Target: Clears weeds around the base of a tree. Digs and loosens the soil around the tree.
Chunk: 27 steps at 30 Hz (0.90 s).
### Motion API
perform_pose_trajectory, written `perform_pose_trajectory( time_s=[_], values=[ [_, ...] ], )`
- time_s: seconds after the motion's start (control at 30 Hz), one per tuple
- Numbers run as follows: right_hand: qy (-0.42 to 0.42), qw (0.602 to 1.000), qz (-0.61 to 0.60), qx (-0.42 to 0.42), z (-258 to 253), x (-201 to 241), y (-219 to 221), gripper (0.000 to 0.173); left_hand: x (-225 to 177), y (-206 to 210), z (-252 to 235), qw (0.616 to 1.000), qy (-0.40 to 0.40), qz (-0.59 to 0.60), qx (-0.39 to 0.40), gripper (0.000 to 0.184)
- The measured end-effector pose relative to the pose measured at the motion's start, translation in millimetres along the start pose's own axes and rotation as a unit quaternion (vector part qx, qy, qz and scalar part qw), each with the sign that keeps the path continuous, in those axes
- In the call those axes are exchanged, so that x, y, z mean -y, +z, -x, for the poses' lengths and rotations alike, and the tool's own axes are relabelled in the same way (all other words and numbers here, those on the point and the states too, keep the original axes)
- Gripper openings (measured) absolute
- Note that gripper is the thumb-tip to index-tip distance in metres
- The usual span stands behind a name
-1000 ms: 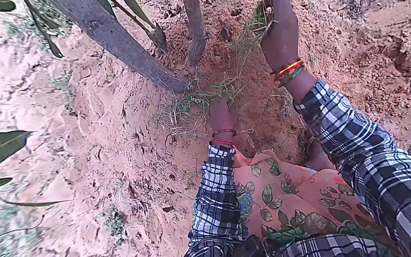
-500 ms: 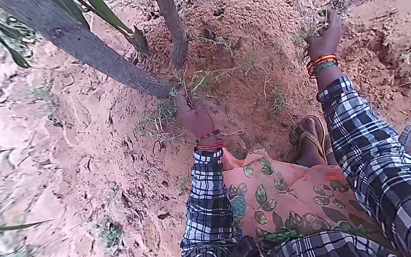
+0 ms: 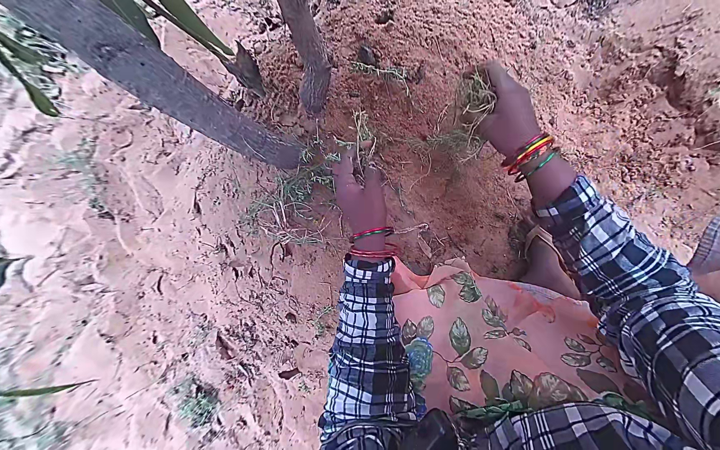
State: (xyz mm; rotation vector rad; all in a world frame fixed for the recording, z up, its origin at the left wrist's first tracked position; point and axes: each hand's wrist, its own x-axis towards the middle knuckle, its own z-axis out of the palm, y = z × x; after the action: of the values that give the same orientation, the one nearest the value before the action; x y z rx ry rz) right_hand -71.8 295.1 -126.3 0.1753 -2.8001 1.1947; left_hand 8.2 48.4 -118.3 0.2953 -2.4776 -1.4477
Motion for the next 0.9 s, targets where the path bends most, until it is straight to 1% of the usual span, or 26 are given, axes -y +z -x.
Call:
perform_pose_trajectory(
  time_s=[0.03, 0.07, 0.1, 0.13, 0.17, 0.2, 0.23, 0.27, 0.3, 0.37, 0.4, 0.43, 0.47, 0.5, 0.53, 0.57, 0.63, 0.67, 0.73, 0.77, 0.8, 0.83, 0.87, 0.9],
  values=[
    [-0.037, 0.999, 0.008, -0.031, -7.5, 4.5, 2.8, 0.058, -0.8, 0.2, -1.1, 1.0, -0.008, 0.002, 0.003, 0.037],
    [-0.049, 0.998, 0.031, -0.016, -13.9, 3.3, 6.8, 0.061, -1.4, 1.4, -0.1, 1.0, -0.015, -0.001, 0.009, 0.038],
    [-0.027, 0.998, 0.044, 0.031, -19.8, -1.4, 9.2, 0.065, -3.3, 3.2, 2.4, 1.0, -0.019, -0.004, 0.019, 0.038],
    [0.0, 0.998, 0.037, 0.043, -25.6, -7.5, 11.1, 0.063, -5.2, 4.8, 3.8, 0.999, -0.018, -0.005, 0.027, 0.036],
    [0.021, 0.999, 0.031, 0.037, -28.2, -6.6, 9.7, 0.059, -5.1, 5.0, 3.9, 0.999, -0.011, -0.002, 0.033, 0.036],
    [0.015, 1.0, 0.02, -0.006, -28.1, 0.1, 9.4, 0.053, -2.2, 4.5, 2.3, 0.999, 0.0, 0.006, 0.033, 0.035],
    [-0.009, 0.999, 0.002, -0.048, -23.0, 10.3, 10.9, 0.049, 1.7, 3.7, 3.0, 0.999, 0.003, 0.016, 0.034, 0.037],
    [-0.037, 0.997, -0.028, -0.066, -12.4, 20.2, 14.2, 0.05, 3.5, 2.8, 5.6, 0.999, 0.003, 0.019, 0.044, 0.044],
    [-0.069, 0.993, -0.064, -0.064, -1.4, 28.6, 18.8, 0.055, 1.2, 3.7, 6.8, 0.998, 0.006, 0.013, 0.06, 0.054],
    [-0.115, 0.983, -0.138, 0.024, 15.9, 45.0, 28.3, 0.071, -9.3, 7.8, 6.5, 0.995, 0.001, 0.005, 0.104, 0.077],
    [-0.141, 0.971, -0.172, 0.083, 21.9, 51.8, 32.4, 0.077, -11.7, 9.7, 7.5, 0.992, -0.005, 0.003, 0.124, 0.082],
    [-0.162, 0.959, -0.189, 0.133, 26.1, 55.4, 35.5, 0.077, -10.5, 13.0, 9.5, 0.991, -0.017, -0.003, 0.132, 0.076],
    [-0.166, 0.954, -0.195, 0.158, 29.8, 57.4, 36.9, 0.072, -8.7, 15.4, 11.4, 0.991, -0.024, -0.021, 0.132, 0.063],
    [-0.159, 0.953, -0.192, 0.171, 32.1, 57.3, 35.8, 0.063, -7.1, 15.9, 11.4, 0.99, -0.03, -0.041, 0.135, 0.049],
    [-0.149, 0.955, -0.194, 0.168, 33.6, 55.1, 33.9, 0.053, -8.4, 14.6, 11.2, 0.987, -0.04, -0.062, 0.141, 0.04],
    [-0.139, 0.959, -0.203, 0.14, 33.5, 50.2, 32.3, 0.045, -9.4, 13.5, 10.3, 0.986, -0.046, -0.078, 0.137, 0.035],
    [-0.1, 0.976, -0.184, 0.052, 27.2, 32.2, 24.0, 0.031, -7.3, 10.1, 6.6, 0.989, -0.054, -0.086, 0.105, 0.038],
    [-0.065, 0.985, -0.163, -0.003, 21.2, 15.8, 18.0, 0.025, -5.5, 6.7, 4.7, 0.991, -0.062, -0.084, 0.085, 0.039],
    [0.054, 0.985, -0.111, -0.119, 3.8, -40.1, 2.8, 0.023, -5.4, -2.1, 3.4, 0.996, -0.066, -0.058, 0.022, 0.038],
    [0.132, 0.976, -0.084, -0.149, -4.6, -76.2, -6.9, 0.025, -6.9, -7.6, 3.1, 0.996, -0.071, -0.044, -0.01, 0.037],
    [0.207, 0.965, -0.064, -0.146, -10.7, -114.0, -16.6, 0.03, -7.8, -12.6, 2.3, 0.996, -0.074, -0.024, -0.042, 0.037],
    [0.268, 0.955, -0.05, -0.12, -12.3, -148.7, -23.9, 0.036, -8.9, -16.2, 1.4, 0.995, -0.075, -0.006, -0.064, 0.038],
    [0.314, 0.945, -0.027, -0.083, -9.6, -176.5, -27.3, 0.037, -8.0, -17.5, 0.5, 0.995, -0.067, 0.007, -0.076, 0.037],
    [0.343, 0.939, 0.0, -0.039, -4.7, -197.3, -26.4, 0.037, -6.5, -17.1, -0.1, 0.995, -0.062, 0.02, -0.075, 0.035]
  ],
)
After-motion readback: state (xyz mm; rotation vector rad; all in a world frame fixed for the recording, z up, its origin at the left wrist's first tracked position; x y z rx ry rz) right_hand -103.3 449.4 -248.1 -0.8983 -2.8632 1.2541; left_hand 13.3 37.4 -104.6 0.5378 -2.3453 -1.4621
